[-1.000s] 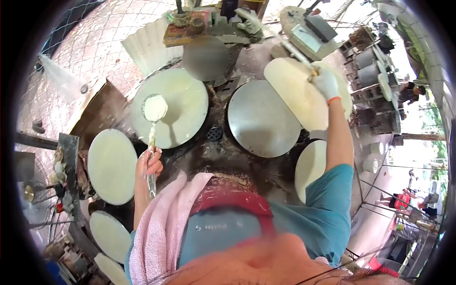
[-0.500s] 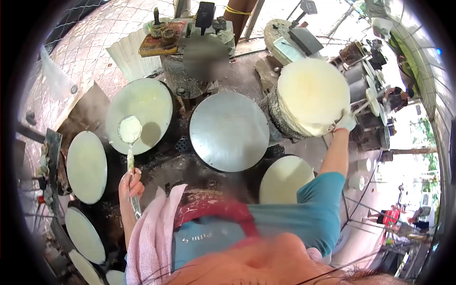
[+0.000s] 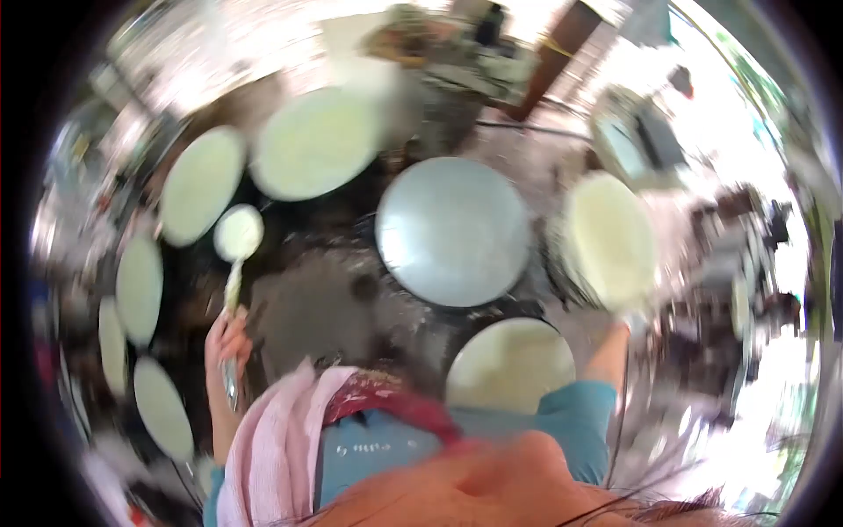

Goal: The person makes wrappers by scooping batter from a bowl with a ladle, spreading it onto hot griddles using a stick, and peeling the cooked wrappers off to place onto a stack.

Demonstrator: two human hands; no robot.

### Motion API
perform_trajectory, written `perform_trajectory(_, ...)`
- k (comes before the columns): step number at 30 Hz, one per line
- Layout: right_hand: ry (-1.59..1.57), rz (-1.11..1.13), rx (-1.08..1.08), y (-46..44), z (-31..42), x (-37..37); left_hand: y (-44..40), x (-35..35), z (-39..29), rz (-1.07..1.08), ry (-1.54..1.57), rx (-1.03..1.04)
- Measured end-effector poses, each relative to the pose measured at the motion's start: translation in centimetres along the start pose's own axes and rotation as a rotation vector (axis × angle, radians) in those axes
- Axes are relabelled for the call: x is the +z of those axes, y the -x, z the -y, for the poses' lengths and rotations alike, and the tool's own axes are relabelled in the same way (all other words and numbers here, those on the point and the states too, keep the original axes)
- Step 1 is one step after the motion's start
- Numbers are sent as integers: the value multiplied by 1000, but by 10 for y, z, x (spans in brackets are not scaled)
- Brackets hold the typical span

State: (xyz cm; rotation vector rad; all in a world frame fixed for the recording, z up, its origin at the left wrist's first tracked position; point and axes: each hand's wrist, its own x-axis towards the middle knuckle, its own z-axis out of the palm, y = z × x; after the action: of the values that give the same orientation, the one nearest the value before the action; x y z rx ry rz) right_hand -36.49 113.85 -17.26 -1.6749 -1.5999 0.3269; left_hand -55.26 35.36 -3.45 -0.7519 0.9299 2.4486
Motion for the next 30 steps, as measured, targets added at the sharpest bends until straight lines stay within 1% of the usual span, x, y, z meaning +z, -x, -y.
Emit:
perform_trajectory(1, 8, 1, -99, 15, 5, -10, 7, -19, 0, 140, 62, -1)
perform_trajectory(2, -10, 13, -185, 37, 14, -20, 22, -28, -2, 176, 21, -1)
perform_trajectory(3, -44, 41, -261, 64, 25, -21, 27, -57, -2, 345, 33, 19)
perform_trajectory(4, -94, 86, -316, 94, 30, -20, 51, -51, -2, 171, 87, 50)
perform_trajectory(5, -134, 152, -361, 128, 34, -17, 68, -71, -1, 155, 113, 65)
perform_trajectory(6, -172, 241, -388, 162, 31, -15, 85, -94, 0, 146, 59, 124)
perform_trajectory(7, -213, 347, -401, 193, 25, -14, 105, -113, 4, 166, 69, 185)
perform_trajectory(8, -237, 452, -418, 226, 24, -12, 128, -131, 7, 150, 146, 219)
perform_trajectory(10, -275, 744, -403, 290, 4, -3, 171, -184, 26, 63, 274, 309)
perform_trajectory(11, -305, 903, -414, 328, 2, 1, 196, -214, 34, 79, 325, 374)
perform_trajectory(12, -345, 1054, -457, 369, 10, -10, 220, -247, 41, 97, 374, 442)
perform_trajectory(13, -401, 1207, -591, 444, 42, -74, 248, -282, 52, 22, 465, 480)
perform_trajectory(14, -469, 1369, -711, 519, 75, -137, 273, -318, 63, 25, 529, 536)
perform_trajectory(16, -410, 1572, -711, 610, 65, -176, 331, -373, 74, -361, 352, 636)
perform_trajectory(17, -481, 1669, -820, 648, 54, -198, 354, -395, 78, -691, 266, 636)
perform_trajectory(18, -550, 1762, -926, 680, 42, -214, 371, -437, 90, -834, 166, 635)
perform_trajectory(20, -326, 1916, -980, 734, 26, -259, 389, -532, 116, -1140, -23, 472)
perform_trajectory(21, -201, 1978, -1047, 756, 33, -312, 393, -574, 130, -1313, -418, 370)
perform_trajectory(22, -69, 2031, -1111, 772, 35, -350, 396, -611, 144, -1443, -827, 244)
perform_trajectory(23, -125, 2099, -1169, 784, 11, -343, 402, -642, 145, -1531, -1259, 110)
perform_trajectory(24, -181, 2163, -1223, 793, -12, -337, 411, -653, 131, -1457, -1265, 49)
perform_trajectory(25, -103, 2197, -1246, 801, -13, -358, 415, -647, 109, -1381, -1265, -7)
perform_trajectory(26, -29, 2224, -1218, 809, -21, -361, 416, -652, 90, -1305, -1271, -57)
perform_trajectory(28, -20, 2305, -1072, 819, -36, -367, 406, -689, 68, -1311, -1298, -61)
perform_trajectory(30, 50, 2298, -992, 823, -44, -367, 397, -729, 61, -1304, -1297, -37)
